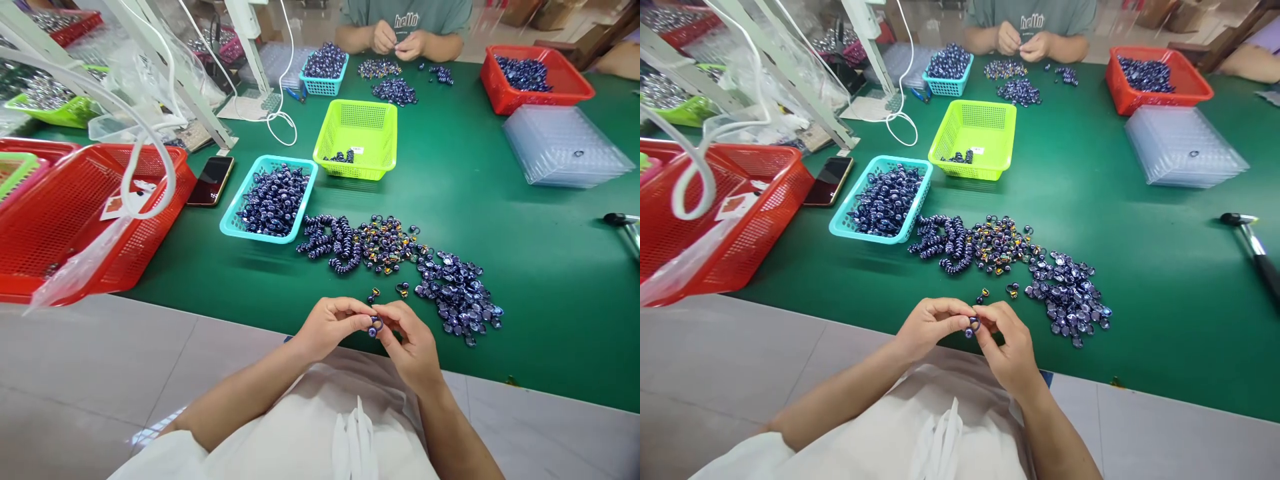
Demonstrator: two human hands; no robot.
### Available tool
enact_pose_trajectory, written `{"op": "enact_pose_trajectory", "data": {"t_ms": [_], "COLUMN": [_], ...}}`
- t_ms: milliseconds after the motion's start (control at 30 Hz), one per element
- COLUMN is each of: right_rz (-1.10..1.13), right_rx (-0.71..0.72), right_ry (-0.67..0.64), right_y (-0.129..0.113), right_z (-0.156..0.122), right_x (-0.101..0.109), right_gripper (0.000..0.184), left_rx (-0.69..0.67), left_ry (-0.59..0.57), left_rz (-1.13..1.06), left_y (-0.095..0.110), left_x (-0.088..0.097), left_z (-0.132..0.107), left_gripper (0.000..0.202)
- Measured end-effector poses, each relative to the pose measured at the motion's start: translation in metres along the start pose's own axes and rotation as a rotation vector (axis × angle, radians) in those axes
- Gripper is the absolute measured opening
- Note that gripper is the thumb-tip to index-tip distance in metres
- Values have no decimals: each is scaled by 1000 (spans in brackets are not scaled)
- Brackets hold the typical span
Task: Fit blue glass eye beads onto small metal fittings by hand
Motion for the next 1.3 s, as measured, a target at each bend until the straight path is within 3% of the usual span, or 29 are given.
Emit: {"op": "enact_pose_trajectory", "data": {"t_ms": [200,367,500,667,833,1033,1200,1300], "right_rz": [-218,-230,-192,-123,-144,-244,-307,-327], "right_rx": [154,168,163,170,260,350,313,235], "right_ry": [-91,-110,-86,-50,51,152,159,108], "right_y": [-10,-11,-9,-5,-7,-12,-11,-9], "right_z": [3,2,1,-4,-7,-6,-5,-3], "right_x": [7,5,4,-2,-11,-16,-17,-14], "right_gripper": [44,41,34,28,14,13,14,15], "left_rx": [158,189,159,-63,-183,-293,-200,-156], "left_ry": [-63,-61,-69,-195,-343,-309,-302,-239], "left_rz": [-243,-257,-131,217,219,119,122,306], "left_y": [-7,-6,-4,-5,-13,-18,-14,-5], "left_x": [4,4,6,10,-1,-7,-4,-1], "left_z": [7,6,3,3,3,-3,-5,-7], "left_gripper": [28,43,46,76,61,51,48,47]}}
Point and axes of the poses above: each hand's wrist, its own z-axis towards the middle knuckle, its own x-axis out of the back of the hand, y = z × x, the point moved 2 cm from there along z, towards the middle knuckle, and after that the axes turned 11 degrees about -y, right-handed, at the moved point
